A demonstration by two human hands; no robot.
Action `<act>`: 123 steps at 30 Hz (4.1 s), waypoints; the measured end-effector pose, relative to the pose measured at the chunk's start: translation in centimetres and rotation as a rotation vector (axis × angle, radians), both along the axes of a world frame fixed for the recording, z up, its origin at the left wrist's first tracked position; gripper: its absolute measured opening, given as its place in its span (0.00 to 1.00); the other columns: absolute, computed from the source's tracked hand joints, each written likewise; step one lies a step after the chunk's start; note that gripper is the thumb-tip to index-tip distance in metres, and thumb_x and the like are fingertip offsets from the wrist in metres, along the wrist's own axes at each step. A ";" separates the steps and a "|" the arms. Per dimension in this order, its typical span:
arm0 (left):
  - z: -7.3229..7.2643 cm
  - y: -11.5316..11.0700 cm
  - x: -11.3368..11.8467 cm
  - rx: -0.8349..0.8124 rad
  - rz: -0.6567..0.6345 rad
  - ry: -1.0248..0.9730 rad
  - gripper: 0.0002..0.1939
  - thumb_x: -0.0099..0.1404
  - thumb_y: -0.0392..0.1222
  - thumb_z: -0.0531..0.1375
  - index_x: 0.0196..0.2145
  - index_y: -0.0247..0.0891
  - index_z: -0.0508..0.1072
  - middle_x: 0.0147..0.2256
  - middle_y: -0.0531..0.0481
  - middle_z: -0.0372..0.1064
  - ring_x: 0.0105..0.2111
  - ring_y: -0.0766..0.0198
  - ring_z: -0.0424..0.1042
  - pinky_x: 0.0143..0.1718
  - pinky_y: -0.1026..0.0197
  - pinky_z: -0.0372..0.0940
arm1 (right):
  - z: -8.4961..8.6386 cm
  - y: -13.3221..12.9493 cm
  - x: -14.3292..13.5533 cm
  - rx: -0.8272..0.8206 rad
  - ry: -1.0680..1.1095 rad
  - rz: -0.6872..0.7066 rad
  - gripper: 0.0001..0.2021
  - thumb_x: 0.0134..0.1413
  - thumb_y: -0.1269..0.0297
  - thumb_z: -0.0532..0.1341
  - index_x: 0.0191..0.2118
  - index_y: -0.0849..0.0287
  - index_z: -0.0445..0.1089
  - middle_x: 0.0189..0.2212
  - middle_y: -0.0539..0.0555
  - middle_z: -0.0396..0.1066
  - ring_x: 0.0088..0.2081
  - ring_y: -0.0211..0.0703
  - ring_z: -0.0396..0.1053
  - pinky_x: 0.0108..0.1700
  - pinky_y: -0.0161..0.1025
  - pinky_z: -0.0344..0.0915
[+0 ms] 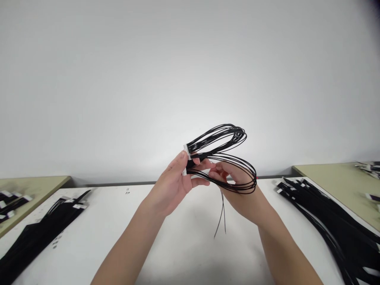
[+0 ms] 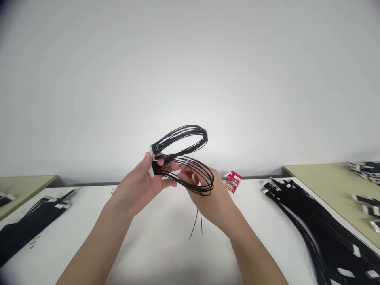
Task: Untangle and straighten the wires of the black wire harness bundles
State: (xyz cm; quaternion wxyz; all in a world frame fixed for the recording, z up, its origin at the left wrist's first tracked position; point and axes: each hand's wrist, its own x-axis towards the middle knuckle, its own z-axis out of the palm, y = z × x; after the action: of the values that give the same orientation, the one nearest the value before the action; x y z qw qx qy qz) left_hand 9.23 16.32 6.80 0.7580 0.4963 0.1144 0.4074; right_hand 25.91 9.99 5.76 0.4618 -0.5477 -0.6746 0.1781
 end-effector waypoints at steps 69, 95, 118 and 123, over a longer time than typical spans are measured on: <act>0.0 -0.3 0.6 0.098 0.068 0.446 0.20 0.65 0.59 0.53 0.32 0.37 0.66 0.32 0.51 0.62 0.32 0.65 0.70 0.31 0.63 0.62 | 1.3 -1.4 1.6 0.463 0.024 -0.148 0.10 0.47 0.76 0.61 0.20 0.60 0.65 0.16 0.47 0.60 0.20 0.32 0.51 0.21 0.34 0.49; 0.1 -0.6 0.7 0.170 0.035 0.456 0.20 0.68 0.57 0.50 0.33 0.37 0.66 0.33 0.51 0.62 0.31 0.67 0.69 0.29 0.65 0.59 | 1.2 -0.6 0.5 0.361 0.033 -0.072 0.07 0.56 0.72 0.60 0.28 0.59 0.71 0.20 0.47 0.61 0.23 0.33 0.54 0.24 0.35 0.52; 1.3 -0.4 -0.8 -0.139 -0.110 -0.022 0.17 0.68 0.55 0.51 0.30 0.38 0.65 0.28 0.53 0.62 0.23 0.67 0.67 0.25 0.65 0.56 | 1.0 0.0 3.7 -0.276 0.137 0.313 0.09 0.59 0.64 0.60 0.46 0.54 0.68 0.31 0.51 0.70 0.32 0.36 0.69 0.33 0.33 0.68; 1.1 -0.4 -0.8 -0.105 -0.093 -0.025 0.17 0.67 0.54 0.52 0.30 0.38 0.65 0.30 0.53 0.63 0.23 0.67 0.68 0.25 0.65 0.57 | 1.2 -1.3 3.5 -0.202 0.366 0.334 0.10 0.61 0.64 0.59 0.48 0.52 0.66 0.20 0.45 0.62 0.23 0.33 0.65 0.26 0.31 0.66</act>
State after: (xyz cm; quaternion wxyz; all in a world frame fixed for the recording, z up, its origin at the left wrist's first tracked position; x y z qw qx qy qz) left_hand 8.41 15.91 7.93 0.8025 0.4556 0.1031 0.3713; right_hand 29.36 8.71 6.94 0.4832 -0.4306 -0.6399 0.4143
